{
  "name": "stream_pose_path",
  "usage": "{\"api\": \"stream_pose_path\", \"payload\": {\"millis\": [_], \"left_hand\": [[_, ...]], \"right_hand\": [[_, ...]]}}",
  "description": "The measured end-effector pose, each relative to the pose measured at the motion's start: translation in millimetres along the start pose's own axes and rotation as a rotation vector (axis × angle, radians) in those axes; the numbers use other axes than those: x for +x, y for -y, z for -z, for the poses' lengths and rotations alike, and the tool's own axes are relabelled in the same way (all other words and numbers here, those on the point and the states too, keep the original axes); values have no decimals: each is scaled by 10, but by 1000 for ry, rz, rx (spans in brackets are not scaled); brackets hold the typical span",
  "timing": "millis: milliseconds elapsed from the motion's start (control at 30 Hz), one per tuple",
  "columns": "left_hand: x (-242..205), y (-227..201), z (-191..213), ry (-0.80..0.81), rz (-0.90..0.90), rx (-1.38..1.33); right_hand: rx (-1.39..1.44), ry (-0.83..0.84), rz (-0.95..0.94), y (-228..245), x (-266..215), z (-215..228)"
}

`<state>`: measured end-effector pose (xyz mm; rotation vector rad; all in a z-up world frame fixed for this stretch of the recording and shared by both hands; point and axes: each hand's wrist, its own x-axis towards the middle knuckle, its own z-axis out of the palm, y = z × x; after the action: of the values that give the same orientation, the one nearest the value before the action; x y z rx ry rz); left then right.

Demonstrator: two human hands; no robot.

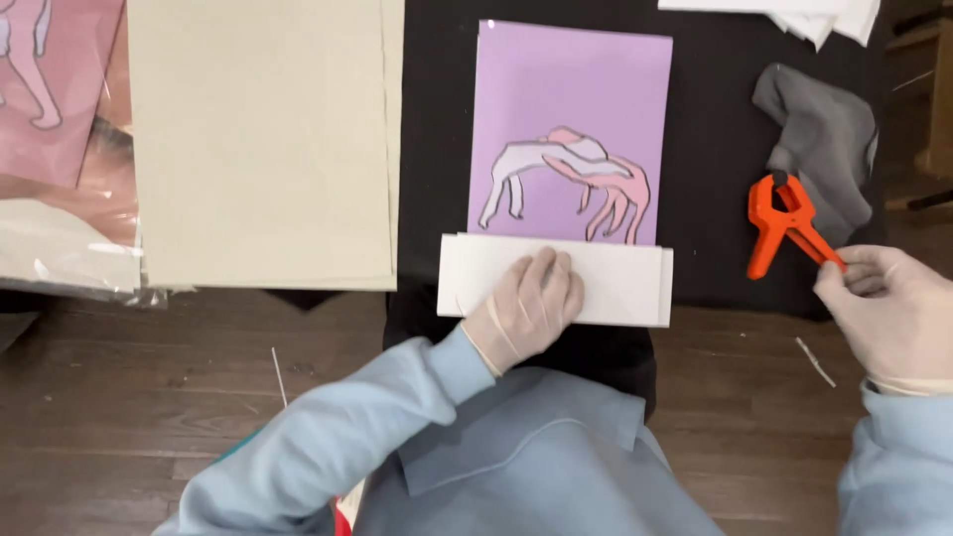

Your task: The recorder is preparing and mounting a graphic art print onto a backing board using adhesive materials and clamps.

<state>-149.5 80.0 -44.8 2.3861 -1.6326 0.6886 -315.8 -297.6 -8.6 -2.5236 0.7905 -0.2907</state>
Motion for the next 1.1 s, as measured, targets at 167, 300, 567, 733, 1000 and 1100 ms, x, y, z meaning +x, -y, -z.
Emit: {"api": "stream_pose_path", "payload": {"millis": [167, 300, 567, 733, 1000, 1100], "left_hand": [[25, -41, 0, 34, -9, 16], [13, -39, -28, -15, -15, 117], [-15, -76, -118, -94, 0, 72], [-1, -79, -142, -28, 8, 32], [-14, -96, -99, -13, 14, 36], [6, -90, -139, -36, 36, 17]], "right_hand": [[-260, -42, 136, 640, -207, 127], [-461, -82, 125, 923, -117, 84], [-758, 57, 66, 715, -68, -71], [340, 453, -246, 814, -847, 210], [1017, 740, -437, 750, -2011, -849], [1109, 705, -504, 809, -1978, -1025]]}}
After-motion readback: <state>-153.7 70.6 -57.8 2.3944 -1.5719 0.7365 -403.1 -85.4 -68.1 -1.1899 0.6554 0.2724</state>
